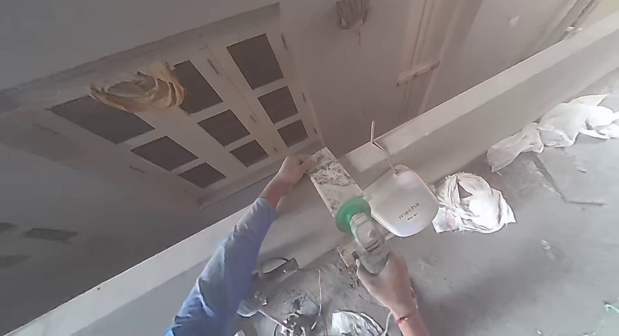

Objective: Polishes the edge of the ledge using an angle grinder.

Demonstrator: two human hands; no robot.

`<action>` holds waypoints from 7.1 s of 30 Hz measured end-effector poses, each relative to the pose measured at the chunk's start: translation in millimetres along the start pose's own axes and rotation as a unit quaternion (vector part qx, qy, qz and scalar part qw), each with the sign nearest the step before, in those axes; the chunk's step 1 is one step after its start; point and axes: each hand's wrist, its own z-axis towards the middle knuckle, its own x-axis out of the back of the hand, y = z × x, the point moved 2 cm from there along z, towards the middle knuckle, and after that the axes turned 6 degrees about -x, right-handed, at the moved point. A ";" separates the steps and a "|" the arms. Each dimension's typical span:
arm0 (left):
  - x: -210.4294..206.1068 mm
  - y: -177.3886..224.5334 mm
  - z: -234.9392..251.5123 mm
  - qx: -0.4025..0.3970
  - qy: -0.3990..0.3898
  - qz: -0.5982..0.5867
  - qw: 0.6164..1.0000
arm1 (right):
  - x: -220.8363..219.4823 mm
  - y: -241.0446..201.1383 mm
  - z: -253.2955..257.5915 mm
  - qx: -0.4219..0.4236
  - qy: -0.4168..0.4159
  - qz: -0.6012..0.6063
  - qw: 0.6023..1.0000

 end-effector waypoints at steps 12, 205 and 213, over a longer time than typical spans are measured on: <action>3.2 -10.4 3.2 -0.019 -0.008 -0.028 0.999 | 33.5 -16.1 9.0 -0.052 -0.043 -0.054 0.996; 5.7 -10.6 3.5 -0.005 -0.018 -0.069 0.997 | -28.9 -0.9 -20.5 0.111 0.123 -0.121 0.979; 6.1 -12.7 1.6 -0.015 -0.019 -0.036 0.999 | 0.6 1.8 -2.9 -0.054 0.036 0.042 0.997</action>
